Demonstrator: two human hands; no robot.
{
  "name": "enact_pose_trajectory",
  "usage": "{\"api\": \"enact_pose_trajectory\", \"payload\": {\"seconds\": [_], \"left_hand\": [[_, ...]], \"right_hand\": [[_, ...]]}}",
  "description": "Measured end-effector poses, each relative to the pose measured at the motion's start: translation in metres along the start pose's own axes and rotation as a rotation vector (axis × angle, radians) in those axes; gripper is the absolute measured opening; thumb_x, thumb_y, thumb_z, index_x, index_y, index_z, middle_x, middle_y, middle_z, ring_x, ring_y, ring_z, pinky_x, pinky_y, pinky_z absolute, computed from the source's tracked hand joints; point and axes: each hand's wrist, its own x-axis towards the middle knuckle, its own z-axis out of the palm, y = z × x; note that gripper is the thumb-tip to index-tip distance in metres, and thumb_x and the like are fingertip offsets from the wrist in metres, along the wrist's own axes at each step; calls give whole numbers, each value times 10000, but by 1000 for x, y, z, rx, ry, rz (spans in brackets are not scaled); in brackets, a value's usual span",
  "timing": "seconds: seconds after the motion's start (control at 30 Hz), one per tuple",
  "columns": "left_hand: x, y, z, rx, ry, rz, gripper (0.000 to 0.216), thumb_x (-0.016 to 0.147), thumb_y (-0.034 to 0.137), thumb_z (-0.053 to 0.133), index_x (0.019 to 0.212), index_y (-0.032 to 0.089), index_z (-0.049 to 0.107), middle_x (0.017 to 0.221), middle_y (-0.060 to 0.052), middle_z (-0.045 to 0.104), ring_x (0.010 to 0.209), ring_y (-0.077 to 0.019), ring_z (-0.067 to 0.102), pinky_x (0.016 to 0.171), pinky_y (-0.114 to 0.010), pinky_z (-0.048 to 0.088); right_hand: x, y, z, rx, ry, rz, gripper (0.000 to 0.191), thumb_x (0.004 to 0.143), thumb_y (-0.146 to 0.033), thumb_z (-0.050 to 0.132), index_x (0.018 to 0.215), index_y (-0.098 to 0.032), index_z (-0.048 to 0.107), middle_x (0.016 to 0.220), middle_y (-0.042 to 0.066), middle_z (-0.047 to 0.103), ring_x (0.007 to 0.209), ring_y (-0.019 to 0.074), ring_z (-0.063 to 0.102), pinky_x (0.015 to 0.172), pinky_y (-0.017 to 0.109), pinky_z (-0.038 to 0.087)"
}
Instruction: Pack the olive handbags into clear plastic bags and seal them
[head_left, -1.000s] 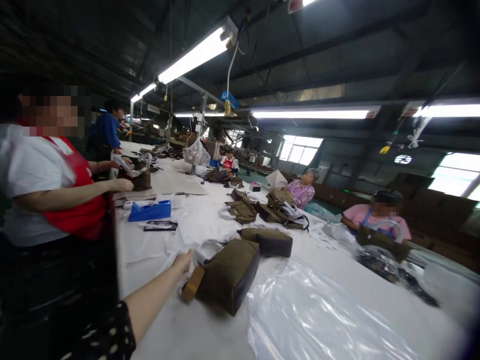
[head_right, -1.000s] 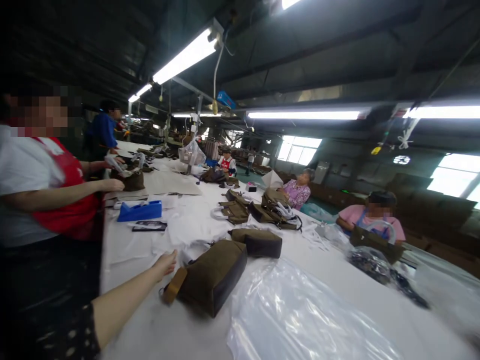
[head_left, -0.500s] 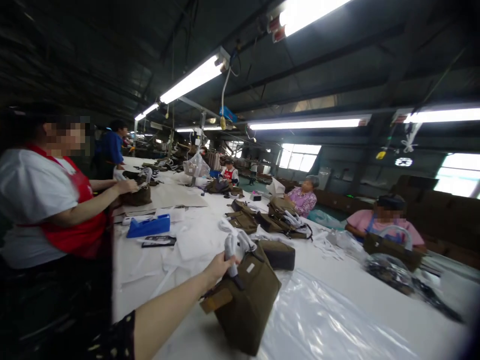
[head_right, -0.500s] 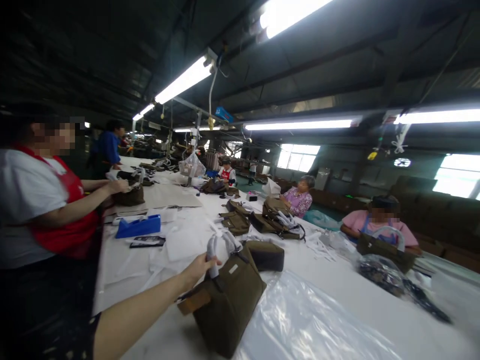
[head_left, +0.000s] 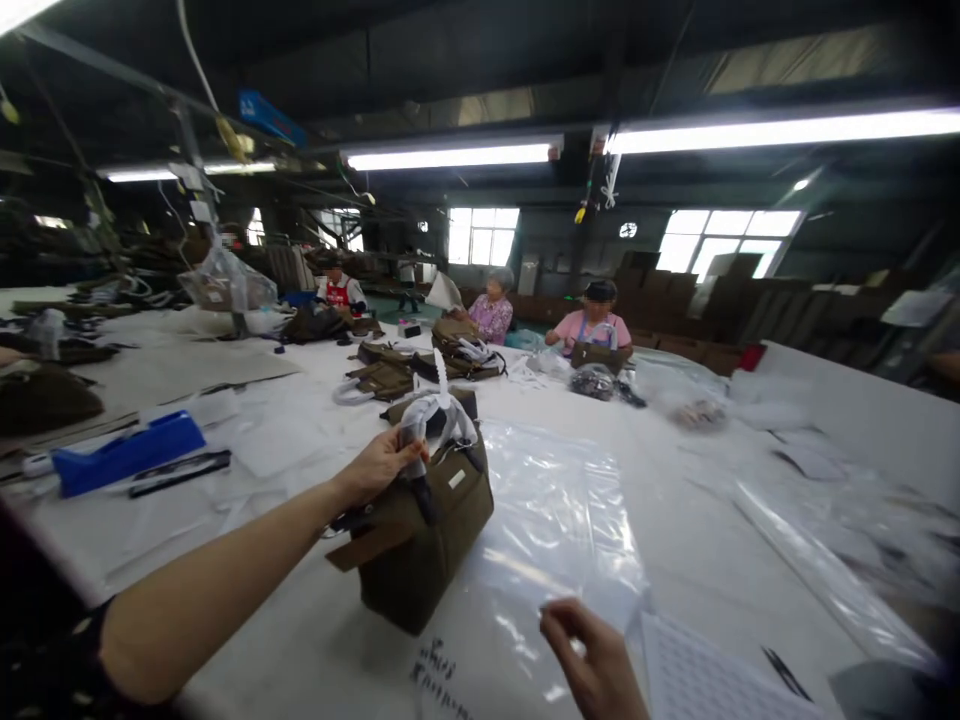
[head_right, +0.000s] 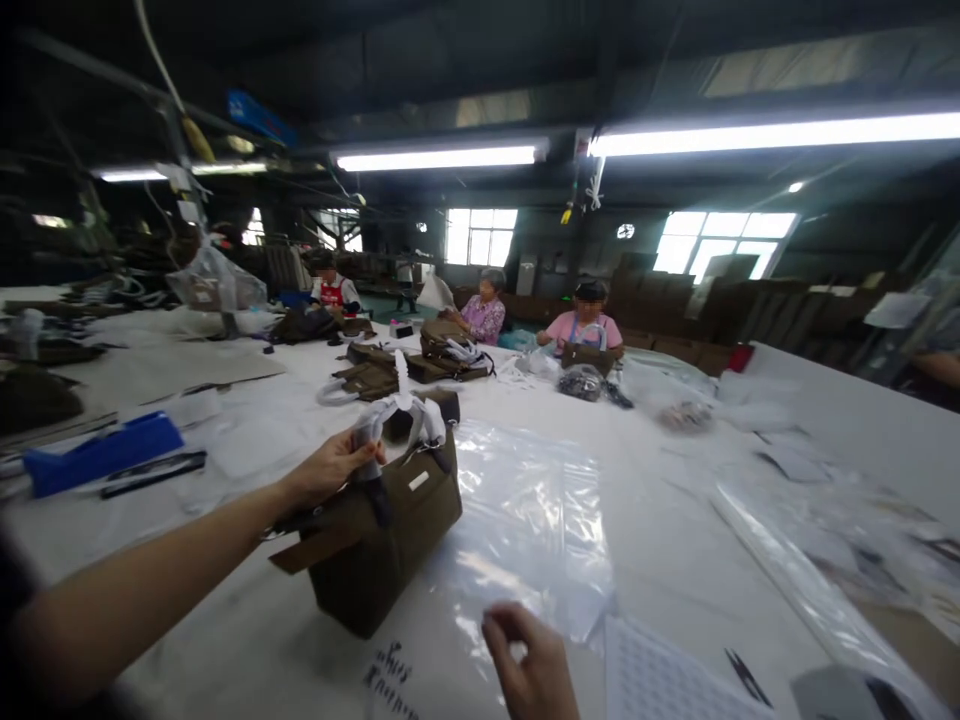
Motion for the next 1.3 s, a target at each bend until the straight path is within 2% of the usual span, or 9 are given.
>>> {"api": "enact_pose_trajectory", "payload": {"seconds": [0.33,0.47,0.57,0.63,0.73,0.83,0.97,1.17,1.3], "left_hand": [[-55,-4,59,55,-330,-82,271,722,362,660,879,147,607,740,-7,599,671,-146,521,628,-253,414],[-65,-8,66,74,-183,-26,237,751,355,610,864,149,581,727,6,577,668,-137,509,638,-249,407],[-65,-9,76,1,-52,-43,250,748,384,612,803,148,547,675,22,543,611,-112,475,585,-224,388],[-64,-6,84,-79,-2,-46,283,749,411,615,820,149,535,692,20,549,613,-106,481,579,-214,393],[-65,10,92,-127,-14,-47,319,748,433,630,860,146,546,711,14,563,614,-104,500,563,-206,405],[-73,29,90,-70,-42,-48,365,705,441,679,884,136,586,728,-5,601,639,-130,541,554,-214,425],[-89,35,85,-78,54,-64,386,708,444,680,944,148,606,854,-35,648,731,-158,590,605,-226,467],[-120,17,101,-170,237,-71,332,731,427,670,958,207,569,944,-15,628,827,-167,601,715,-251,501],[-155,21,115,-77,21,15,414,793,489,559,1111,226,520,1119,-80,609,1015,-251,590,875,-341,501]], "right_hand": [[121,-83,63,685,-384,255,716,805,-746,213,1004,-159,571,916,115,652,862,225,626,741,357,503],[73,-65,51,370,-197,61,637,774,-680,449,1135,-159,507,1080,131,590,1012,269,558,859,424,466],[5,-37,54,18,29,-138,860,612,-466,753,1310,-182,340,1283,135,444,1202,308,405,1024,472,338],[-32,-22,66,-83,37,-175,1026,536,-337,810,1372,-192,233,1348,141,365,1264,325,323,1058,496,295],[-53,-12,77,-84,80,-183,942,574,-171,742,1370,-210,240,1333,126,388,1254,301,351,1054,487,317],[-46,-7,63,88,26,-153,692,634,-122,660,1266,-231,400,1193,78,539,1112,242,510,970,425,427],[-35,8,29,394,-104,88,228,738,-283,654,933,-186,584,792,27,665,698,173,624,634,316,519],[-5,33,-11,612,-418,239,370,688,-355,737,980,-185,588,744,-8,626,629,104,556,550,213,406],[27,38,-33,400,-715,239,378,693,-436,707,945,-167,627,719,-11,585,611,105,521,571,238,411]]}}
